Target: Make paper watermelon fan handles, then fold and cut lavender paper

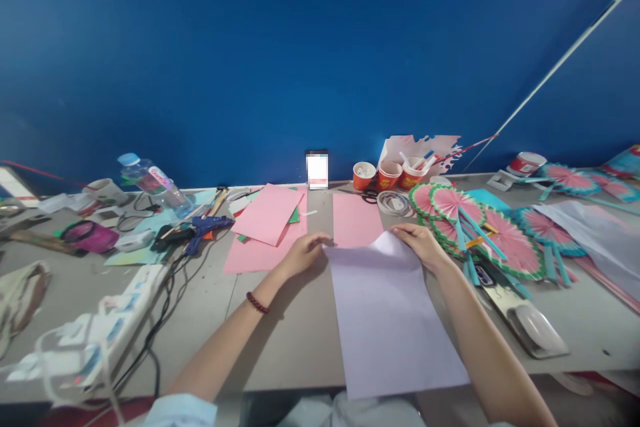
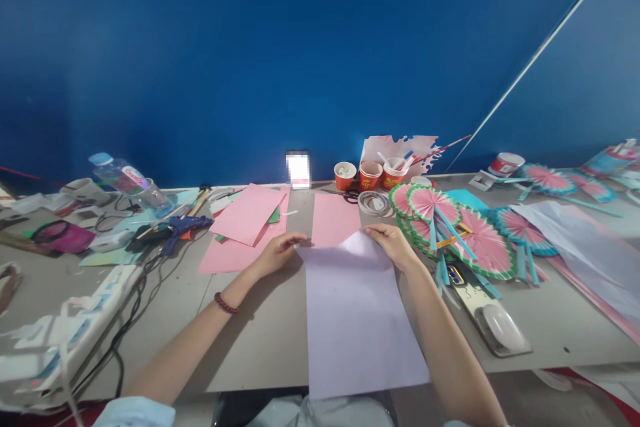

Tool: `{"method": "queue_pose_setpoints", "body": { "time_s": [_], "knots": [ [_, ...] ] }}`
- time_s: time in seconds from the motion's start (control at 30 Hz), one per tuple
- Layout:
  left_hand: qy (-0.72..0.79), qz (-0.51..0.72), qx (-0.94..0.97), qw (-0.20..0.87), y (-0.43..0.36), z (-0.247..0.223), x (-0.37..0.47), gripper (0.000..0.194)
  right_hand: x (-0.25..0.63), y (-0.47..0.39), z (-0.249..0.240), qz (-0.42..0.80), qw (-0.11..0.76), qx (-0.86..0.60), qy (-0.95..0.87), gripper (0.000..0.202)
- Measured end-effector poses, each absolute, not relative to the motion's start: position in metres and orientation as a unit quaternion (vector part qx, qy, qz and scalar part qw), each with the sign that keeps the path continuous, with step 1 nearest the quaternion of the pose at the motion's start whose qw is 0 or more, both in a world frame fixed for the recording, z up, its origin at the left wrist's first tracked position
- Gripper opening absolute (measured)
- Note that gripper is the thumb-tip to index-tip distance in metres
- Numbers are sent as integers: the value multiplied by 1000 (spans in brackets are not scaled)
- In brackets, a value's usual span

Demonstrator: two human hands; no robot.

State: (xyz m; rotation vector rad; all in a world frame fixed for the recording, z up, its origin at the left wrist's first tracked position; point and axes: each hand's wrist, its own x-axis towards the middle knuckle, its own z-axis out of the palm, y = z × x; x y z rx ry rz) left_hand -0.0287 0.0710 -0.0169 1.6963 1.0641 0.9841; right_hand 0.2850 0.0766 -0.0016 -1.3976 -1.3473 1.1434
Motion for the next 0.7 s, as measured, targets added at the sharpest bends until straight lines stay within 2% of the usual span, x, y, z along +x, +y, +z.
{"method": "queue_pose_setpoints", "body": {
  "time_s": [0.2,0.37,0.47,0.57,0.7],
  "knots": [
    [352,221,882,223,72,-9,-12,39,290,68,6,575,381,-515,-509,44],
    [362,111,920,103,64,-20,12,47,288,68,4,595,367,-505,-506,43],
    [401,111,908,57,59,-24,13,42,287,71,1,556,364,-527,-530,40],
    [438,133,889,26,56,-24,5,37,287,76,-6,466,356,-554,-591,32],
    [457,170,872,46,56,-24,-4,20,289,83,-19,311,348,-572,-675,25]
  ]
}}
